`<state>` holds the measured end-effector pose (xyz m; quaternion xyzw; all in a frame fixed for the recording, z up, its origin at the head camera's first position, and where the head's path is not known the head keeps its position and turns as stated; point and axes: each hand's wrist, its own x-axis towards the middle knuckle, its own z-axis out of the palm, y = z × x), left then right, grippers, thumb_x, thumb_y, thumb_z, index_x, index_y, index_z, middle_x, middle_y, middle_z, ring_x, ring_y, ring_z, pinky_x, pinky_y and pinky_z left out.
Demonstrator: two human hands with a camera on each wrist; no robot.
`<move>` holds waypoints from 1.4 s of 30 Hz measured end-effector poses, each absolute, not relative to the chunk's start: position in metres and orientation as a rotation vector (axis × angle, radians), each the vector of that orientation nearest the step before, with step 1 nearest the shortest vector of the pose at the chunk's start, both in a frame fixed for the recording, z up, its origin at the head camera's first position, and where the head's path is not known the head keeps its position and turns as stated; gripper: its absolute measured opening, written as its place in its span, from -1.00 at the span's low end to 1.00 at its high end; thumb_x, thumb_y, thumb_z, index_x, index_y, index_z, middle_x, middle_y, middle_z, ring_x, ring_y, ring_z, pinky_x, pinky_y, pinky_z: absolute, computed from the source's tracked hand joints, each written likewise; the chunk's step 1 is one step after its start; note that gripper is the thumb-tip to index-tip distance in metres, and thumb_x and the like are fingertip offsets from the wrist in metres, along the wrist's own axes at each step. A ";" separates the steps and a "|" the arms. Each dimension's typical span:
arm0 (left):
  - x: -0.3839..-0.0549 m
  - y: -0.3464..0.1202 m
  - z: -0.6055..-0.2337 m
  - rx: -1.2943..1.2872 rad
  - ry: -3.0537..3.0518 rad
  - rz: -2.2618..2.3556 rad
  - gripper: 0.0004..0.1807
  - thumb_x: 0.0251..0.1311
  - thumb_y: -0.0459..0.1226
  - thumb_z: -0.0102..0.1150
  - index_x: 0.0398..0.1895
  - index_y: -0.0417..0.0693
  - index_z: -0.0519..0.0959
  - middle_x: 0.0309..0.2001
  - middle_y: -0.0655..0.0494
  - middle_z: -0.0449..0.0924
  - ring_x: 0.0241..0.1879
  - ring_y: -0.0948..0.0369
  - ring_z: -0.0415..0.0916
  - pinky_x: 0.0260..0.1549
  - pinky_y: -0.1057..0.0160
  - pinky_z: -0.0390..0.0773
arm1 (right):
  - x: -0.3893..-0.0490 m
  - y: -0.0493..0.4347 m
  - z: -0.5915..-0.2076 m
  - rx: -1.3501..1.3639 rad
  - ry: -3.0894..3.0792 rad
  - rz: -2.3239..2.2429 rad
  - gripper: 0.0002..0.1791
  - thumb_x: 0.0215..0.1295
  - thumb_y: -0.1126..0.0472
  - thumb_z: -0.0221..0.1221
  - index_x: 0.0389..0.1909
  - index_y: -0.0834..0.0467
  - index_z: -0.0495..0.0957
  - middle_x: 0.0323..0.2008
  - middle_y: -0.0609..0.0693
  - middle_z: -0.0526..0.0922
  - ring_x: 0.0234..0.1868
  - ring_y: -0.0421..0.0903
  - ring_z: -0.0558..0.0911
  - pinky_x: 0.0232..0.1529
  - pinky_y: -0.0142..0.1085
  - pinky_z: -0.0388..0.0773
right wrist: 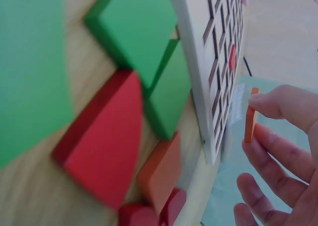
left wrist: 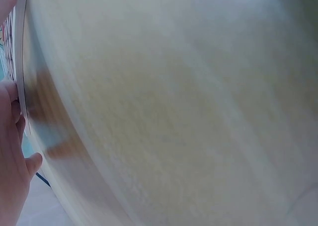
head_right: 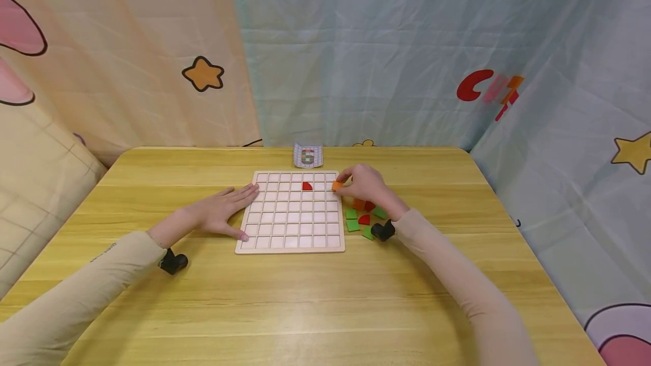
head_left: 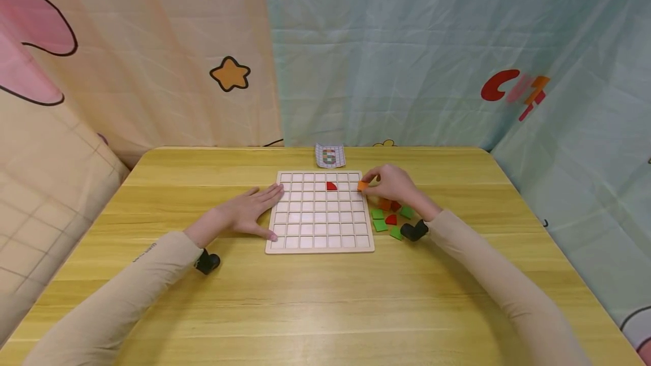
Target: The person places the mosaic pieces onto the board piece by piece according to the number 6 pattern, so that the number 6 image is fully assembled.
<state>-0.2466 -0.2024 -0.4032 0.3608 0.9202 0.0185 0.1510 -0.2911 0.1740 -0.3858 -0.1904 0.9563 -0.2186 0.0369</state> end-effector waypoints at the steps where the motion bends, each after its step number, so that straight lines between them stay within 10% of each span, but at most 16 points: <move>1: -0.246 -0.202 -0.403 1.037 2.642 0.055 0.26 0.01 0.44 0.03 0.54 -0.14 -0.23 0.56 -0.06 -0.37 0.55 0.01 -0.33 0.46 -0.17 -0.17 | -0.292 0.172 -0.385 -0.596 2.935 -0.667 -0.68 0.10 -0.06 0.35 -0.16 0.00 0.72 -0.21 -0.10 0.74 -0.24 -0.08 0.55 -0.27 -0.26 0.49; 42: -0.247 -0.202 -0.405 1.024 2.640 0.040 0.25 0.02 0.43 0.02 0.54 -0.12 -0.25 0.56 -0.03 -0.38 0.55 0.04 -0.35 0.47 -0.15 -0.18 | -0.319 0.088 -0.390 -0.782 2.813 -0.674 -0.71 0.16 -0.03 0.31 -0.14 0.00 0.72 -0.17 -0.06 0.75 -0.35 -0.19 0.67 -0.34 -0.33 0.56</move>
